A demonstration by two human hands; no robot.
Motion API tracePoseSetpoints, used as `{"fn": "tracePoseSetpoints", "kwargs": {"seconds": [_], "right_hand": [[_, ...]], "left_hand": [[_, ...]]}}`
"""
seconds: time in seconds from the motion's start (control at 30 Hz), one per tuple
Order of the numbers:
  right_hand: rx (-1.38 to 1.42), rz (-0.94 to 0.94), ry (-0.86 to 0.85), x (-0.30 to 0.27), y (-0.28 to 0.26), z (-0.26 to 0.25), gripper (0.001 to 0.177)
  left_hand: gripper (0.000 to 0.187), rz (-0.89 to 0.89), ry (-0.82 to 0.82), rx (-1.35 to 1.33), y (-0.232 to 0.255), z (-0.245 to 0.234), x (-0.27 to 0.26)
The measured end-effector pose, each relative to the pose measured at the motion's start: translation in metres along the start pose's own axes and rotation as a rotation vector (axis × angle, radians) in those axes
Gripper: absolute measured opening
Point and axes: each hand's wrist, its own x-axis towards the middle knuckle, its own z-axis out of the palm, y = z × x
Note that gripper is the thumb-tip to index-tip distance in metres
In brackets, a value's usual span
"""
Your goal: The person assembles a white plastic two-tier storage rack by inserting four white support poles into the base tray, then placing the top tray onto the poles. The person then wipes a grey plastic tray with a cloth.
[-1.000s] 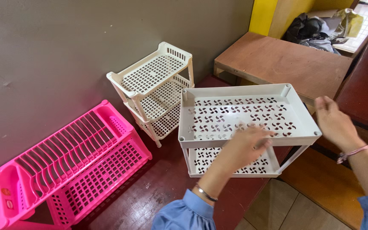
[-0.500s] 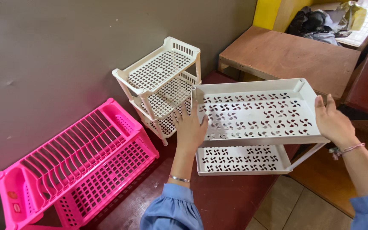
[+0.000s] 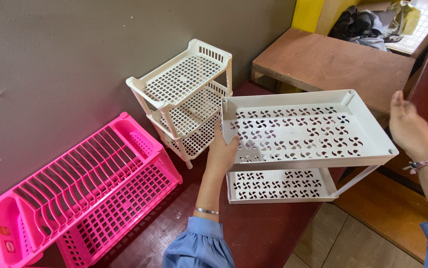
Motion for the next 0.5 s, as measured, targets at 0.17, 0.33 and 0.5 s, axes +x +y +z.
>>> {"fn": "tracePoseSetpoints", "kwargs": {"seconds": [0.17, 0.33, 0.5], "right_hand": [[0.264, 0.099, -0.116, -0.001, 0.017, 0.026, 0.094], [-0.027, 0.049, -0.055, 0.05, 0.053, 0.04, 0.103], [-0.118, -0.014, -0.059, 0.084, 0.088, 0.055, 0.115]], "left_hand": [[0.077, -0.054, -0.008, -0.053, -0.009, 0.003, 0.003], [0.075, -0.085, -0.025, -0.041, -0.017, 0.006, 0.007], [0.062, -0.012, -0.037, -0.147, -0.034, 0.011, 0.013]]}}
